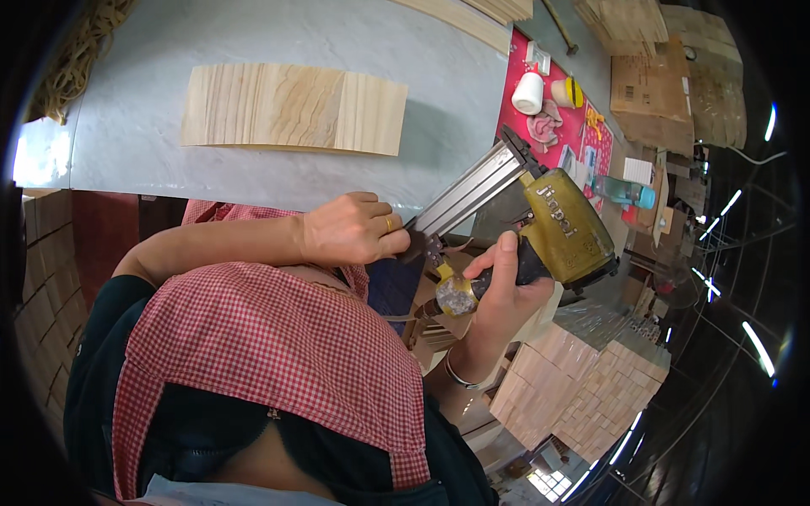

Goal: Assembling wooden boxes by applying glue to joints and securing them with a pneumatic nail gun.

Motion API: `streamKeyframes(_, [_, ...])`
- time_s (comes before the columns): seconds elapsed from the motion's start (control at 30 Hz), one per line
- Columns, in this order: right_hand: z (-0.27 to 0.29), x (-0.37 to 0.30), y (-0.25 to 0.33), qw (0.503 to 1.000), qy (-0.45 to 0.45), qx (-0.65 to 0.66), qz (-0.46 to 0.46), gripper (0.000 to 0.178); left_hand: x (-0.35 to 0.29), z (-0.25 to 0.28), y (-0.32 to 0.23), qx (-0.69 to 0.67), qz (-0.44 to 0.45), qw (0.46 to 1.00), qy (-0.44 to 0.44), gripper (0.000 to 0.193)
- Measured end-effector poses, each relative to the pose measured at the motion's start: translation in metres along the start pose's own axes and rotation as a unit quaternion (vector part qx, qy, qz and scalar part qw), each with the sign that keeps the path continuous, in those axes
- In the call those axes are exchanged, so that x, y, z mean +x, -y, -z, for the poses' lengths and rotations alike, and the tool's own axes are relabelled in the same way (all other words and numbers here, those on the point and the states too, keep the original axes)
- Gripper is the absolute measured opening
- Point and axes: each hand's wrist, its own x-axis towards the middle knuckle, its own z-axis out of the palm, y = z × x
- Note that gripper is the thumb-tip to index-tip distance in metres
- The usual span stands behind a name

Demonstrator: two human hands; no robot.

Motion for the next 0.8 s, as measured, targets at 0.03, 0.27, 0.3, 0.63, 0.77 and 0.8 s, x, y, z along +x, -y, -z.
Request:
streamKeyframes(0.03, [0.001, -0.001, -0.004, 1.0, 0.002, -0.001, -0.006, 0.017, 0.0, -0.001, -0.001, 0.02, -0.009, 1.0, -0.01, 0.008])
streamKeyframes(0.27, [0.003, -0.01, -0.021, 0.997, -0.059, 0.031, 0.023, 0.014, 0.013, -0.039, 0.006, 0.031, -0.069, 0.997, 0.008, 0.007])
streamKeyframes(0.3, [0.01, -0.001, -0.02, 0.996, -0.083, 0.015, 0.023, 0.016, 0.032, -0.052, 0.01, 0.034, -0.077, 0.996, 0.007, 0.007])
streamKeyframes(0.63, [0.091, 0.123, -0.129, 0.972, -0.224, -0.057, 0.044, 0.02, 0.108, -0.102, 0.009, -0.017, -0.032, 0.999, 0.032, 0.009])
streamKeyframes(0.77, [0.098, 0.133, -0.132, 0.975, -0.212, 0.018, 0.064, 0.021, 0.075, -0.065, 0.016, -0.019, 0.003, 0.997, 0.075, 0.017])
streamKeyframes(0.8, [0.097, 0.134, -0.128, 0.977, -0.203, 0.012, 0.064, 0.021, 0.07, -0.054, 0.019, -0.03, 0.017, 0.995, 0.097, 0.022])
